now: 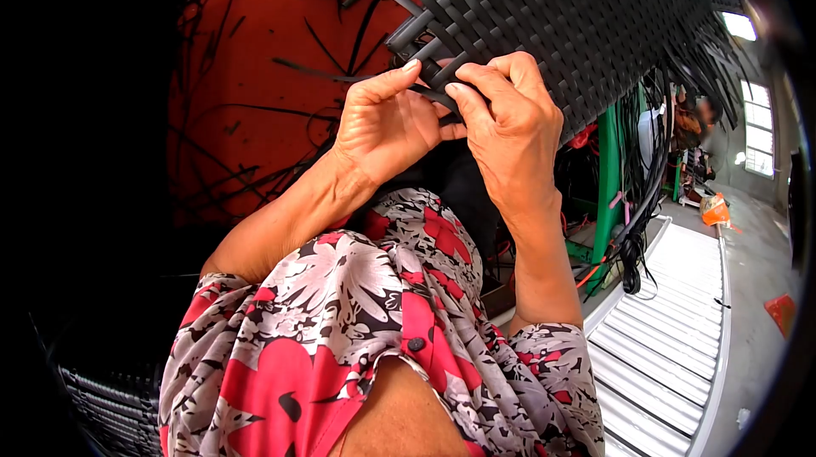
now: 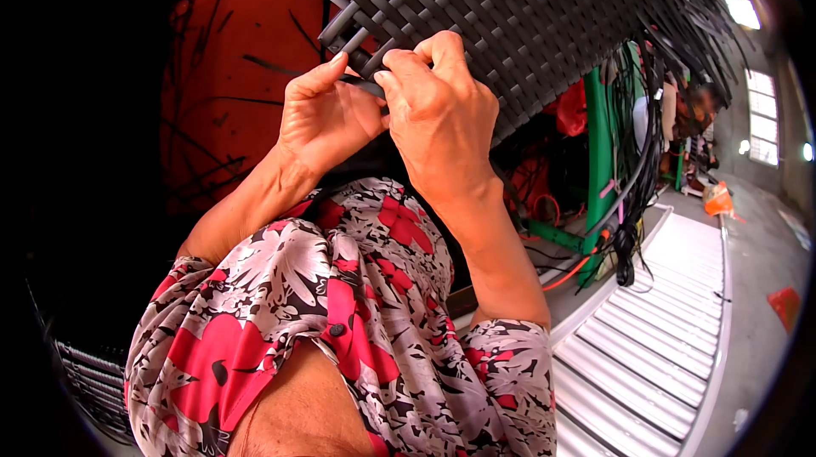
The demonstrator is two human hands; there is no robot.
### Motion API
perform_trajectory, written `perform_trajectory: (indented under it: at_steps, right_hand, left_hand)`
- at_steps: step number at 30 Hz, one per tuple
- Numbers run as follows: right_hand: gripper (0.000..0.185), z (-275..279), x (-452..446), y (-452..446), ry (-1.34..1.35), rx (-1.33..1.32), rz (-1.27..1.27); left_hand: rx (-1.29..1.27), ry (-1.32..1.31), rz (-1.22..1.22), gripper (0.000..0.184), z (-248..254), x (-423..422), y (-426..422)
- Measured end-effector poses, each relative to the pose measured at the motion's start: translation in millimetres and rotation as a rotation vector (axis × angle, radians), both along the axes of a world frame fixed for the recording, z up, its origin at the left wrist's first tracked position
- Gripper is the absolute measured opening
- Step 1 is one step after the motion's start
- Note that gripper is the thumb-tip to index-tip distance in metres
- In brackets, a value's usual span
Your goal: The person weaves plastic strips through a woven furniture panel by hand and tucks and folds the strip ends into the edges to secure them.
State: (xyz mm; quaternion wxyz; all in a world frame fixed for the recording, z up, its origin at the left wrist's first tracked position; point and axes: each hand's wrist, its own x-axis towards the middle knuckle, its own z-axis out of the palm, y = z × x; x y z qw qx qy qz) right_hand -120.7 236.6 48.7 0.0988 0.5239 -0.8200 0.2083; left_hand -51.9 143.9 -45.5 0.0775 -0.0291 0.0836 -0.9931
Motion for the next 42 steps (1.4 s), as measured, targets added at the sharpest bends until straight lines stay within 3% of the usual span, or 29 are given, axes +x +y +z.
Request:
perform_trajectory:
  at_steps: [5, 7, 11, 13, 19, 31, 33, 36, 39, 40, 42]
  right_hand:
    - [0.016, 6, 6, -4, 0.022, 0.017, -0.039]
    - [0.013, 10, 12, -6, 0.067, 0.152, -0.117]
    - [0.013, 7, 6, -2, 0.073, 0.211, -0.124]
    - [0.017, 9, -2, -1, 0.100, 0.248, -0.003]
    - [0.011, 8, 7, -3, 0.077, 0.274, -0.091]
    - [0.006, -1, 2, 5, 0.010, 0.102, 0.009]
    - [0.008, 1, 1, 4, -0.014, 0.082, 0.034]
    - [0.013, 18, 2, -5, -0.445, -0.228, 0.175]
    - [0.008, 33, 2, -13, -0.761, -0.267, 0.135]
    - [0.008, 28, 2, -16, -0.994, -0.305, 0.072]
    - [0.008, 15, -2, -16, -1.037, -0.223, -0.028]
  left_hand:
    - [-0.052, 0.026, 0.001, 0.030, -5, -3, -3]
    - [-0.050, -0.001, 0.011, 0.030, -2, -3, -4]
    - [-0.015, 0.082, 0.028, 0.033, -13, -7, -1]
    - [0.033, 0.133, 0.026, 0.035, -14, -6, -1]
    - [-0.072, 0.122, 0.003, 0.037, -2, 2, -5]
    - [-0.067, 0.105, 0.010, 0.033, -4, -2, -7]
    - [-0.050, 0.005, 0.010, 0.034, -3, -2, -6]
    - [-0.029, -0.056, 0.074, 0.034, -7, -4, -7]
    - [0.036, -0.004, 0.083, 0.035, -5, -4, -7]
    - [0.082, -0.013, 0.081, 0.036, -5, -4, -7]
    - [0.070, 0.054, 0.082, 0.039, -4, -3, -9]
